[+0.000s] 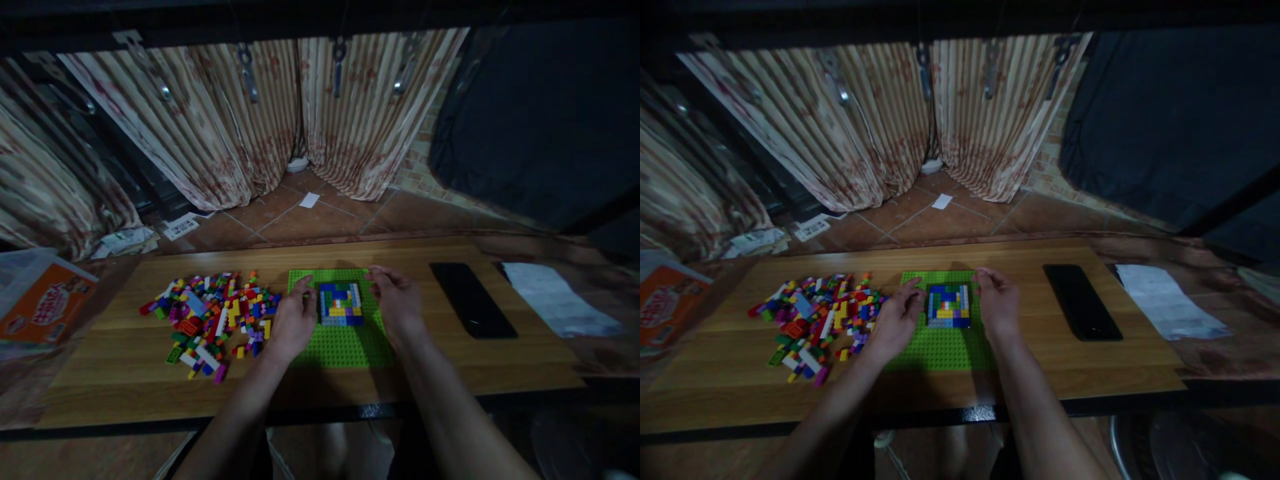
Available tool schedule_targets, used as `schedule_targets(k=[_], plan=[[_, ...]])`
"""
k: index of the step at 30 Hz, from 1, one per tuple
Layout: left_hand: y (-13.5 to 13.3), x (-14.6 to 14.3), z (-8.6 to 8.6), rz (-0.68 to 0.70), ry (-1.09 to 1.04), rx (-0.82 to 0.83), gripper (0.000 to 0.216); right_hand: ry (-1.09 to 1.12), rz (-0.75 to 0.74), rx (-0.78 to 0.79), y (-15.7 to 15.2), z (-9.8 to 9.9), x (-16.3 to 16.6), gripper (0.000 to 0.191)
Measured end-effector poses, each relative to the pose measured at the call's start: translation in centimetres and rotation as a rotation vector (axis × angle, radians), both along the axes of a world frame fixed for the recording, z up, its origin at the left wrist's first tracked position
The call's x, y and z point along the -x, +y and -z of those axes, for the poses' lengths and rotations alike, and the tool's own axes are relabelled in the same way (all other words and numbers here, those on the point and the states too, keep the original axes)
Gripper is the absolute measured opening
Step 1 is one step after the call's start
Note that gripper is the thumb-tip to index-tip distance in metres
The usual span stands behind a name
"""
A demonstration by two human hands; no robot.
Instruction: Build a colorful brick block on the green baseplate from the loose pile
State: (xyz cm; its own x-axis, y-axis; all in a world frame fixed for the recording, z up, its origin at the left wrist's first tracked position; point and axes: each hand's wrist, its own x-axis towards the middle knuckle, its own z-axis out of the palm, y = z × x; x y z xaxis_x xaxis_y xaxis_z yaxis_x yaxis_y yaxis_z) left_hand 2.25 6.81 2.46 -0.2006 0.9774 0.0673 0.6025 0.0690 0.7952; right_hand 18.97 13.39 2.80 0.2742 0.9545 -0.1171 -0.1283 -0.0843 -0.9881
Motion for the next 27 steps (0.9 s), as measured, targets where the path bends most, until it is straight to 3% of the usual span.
schedule_targets(k=[3,7,17,27], plan=[[0.2,0.2,0.1,0.002,0.000,-0.019,0.030,0.151,0.007,0.051,-0.1,-0.5,0.1,0.026],[0.3,0.2,0.5,0.044,-0.048,-0.004,0.035,0.226,-0.007,0.086,-0.3,-0.8,0.2,0.024],[0.3,0.4,1.3,0.091,-0.075,0.017,0.037,0.193,-0.054,0.093,-0.5,-0.4,0.6,0.023],[0.3,0.8,-0.1,0.207,-0.197,0.086,0.042,0.168,-0.075,0.087,-0.7,-0.4,0.7,0.026]])
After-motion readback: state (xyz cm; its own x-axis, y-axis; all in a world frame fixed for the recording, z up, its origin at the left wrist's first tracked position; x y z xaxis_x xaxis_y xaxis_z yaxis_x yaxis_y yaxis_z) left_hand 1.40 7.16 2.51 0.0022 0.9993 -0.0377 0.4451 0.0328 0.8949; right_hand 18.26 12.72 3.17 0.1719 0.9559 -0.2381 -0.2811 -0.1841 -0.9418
